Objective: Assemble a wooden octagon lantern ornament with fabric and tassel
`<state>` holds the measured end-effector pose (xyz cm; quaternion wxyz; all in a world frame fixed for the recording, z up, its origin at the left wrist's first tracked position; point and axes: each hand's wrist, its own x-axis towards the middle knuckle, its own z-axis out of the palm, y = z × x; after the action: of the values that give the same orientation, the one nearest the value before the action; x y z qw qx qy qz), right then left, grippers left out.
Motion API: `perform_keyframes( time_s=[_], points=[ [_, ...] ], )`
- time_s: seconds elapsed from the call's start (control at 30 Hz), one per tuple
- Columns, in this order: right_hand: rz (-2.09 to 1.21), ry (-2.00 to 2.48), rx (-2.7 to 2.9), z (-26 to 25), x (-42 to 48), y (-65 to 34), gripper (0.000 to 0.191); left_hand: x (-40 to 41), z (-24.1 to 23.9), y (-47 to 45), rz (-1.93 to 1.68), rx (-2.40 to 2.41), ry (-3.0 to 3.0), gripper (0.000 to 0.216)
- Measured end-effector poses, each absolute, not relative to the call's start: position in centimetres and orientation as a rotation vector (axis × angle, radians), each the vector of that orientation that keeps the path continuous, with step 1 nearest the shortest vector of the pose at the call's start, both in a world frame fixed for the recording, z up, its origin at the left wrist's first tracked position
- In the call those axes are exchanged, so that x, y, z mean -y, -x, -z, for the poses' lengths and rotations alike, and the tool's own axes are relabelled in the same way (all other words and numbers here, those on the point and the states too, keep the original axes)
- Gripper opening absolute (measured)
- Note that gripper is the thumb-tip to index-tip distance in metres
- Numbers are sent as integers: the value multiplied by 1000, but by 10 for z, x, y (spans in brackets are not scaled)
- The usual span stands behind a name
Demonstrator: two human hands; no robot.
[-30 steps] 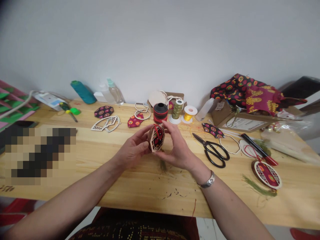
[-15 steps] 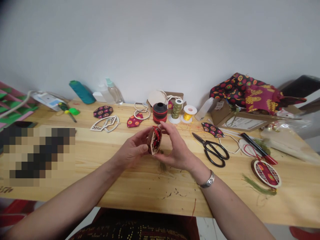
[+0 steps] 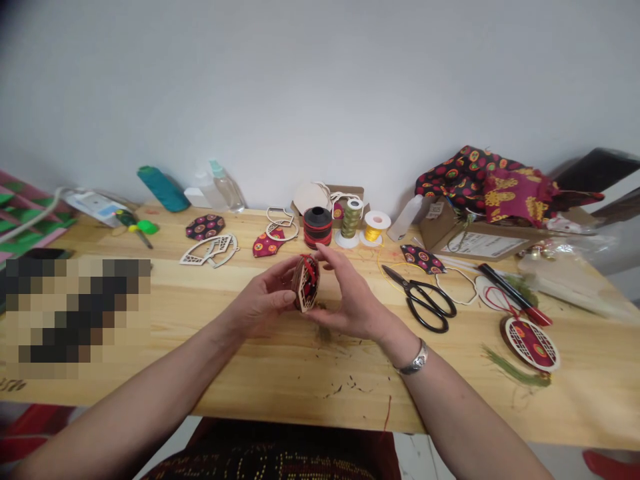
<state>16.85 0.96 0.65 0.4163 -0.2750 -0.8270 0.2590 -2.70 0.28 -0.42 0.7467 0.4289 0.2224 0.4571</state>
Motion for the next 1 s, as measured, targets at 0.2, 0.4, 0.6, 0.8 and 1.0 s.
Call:
perform_keyframes(
  time_s=[0.2, 0.4, 0.6, 0.8, 1.0],
  points=[
    [-681, 670, 2076, -7, -11, -168, 93, -2, 2, 27, -992, -560, -907, 58],
    [-733, 671, 2065, -5, -11, -168, 93, -1, 5, 26, -994, -562, -897, 55],
    [-735, 712, 2077, -3, -11, -169, 94, -4, 6, 26, -994, -535, -893, 54],
    [-747, 713, 2070, -5, -10, -168, 95, -4, 5, 26, -1007, -534, -844, 51],
    [-773, 706, 2067, -6, -10, -168, 95, -2, 2, 24, -1009, -572, -809, 50]
  ],
)
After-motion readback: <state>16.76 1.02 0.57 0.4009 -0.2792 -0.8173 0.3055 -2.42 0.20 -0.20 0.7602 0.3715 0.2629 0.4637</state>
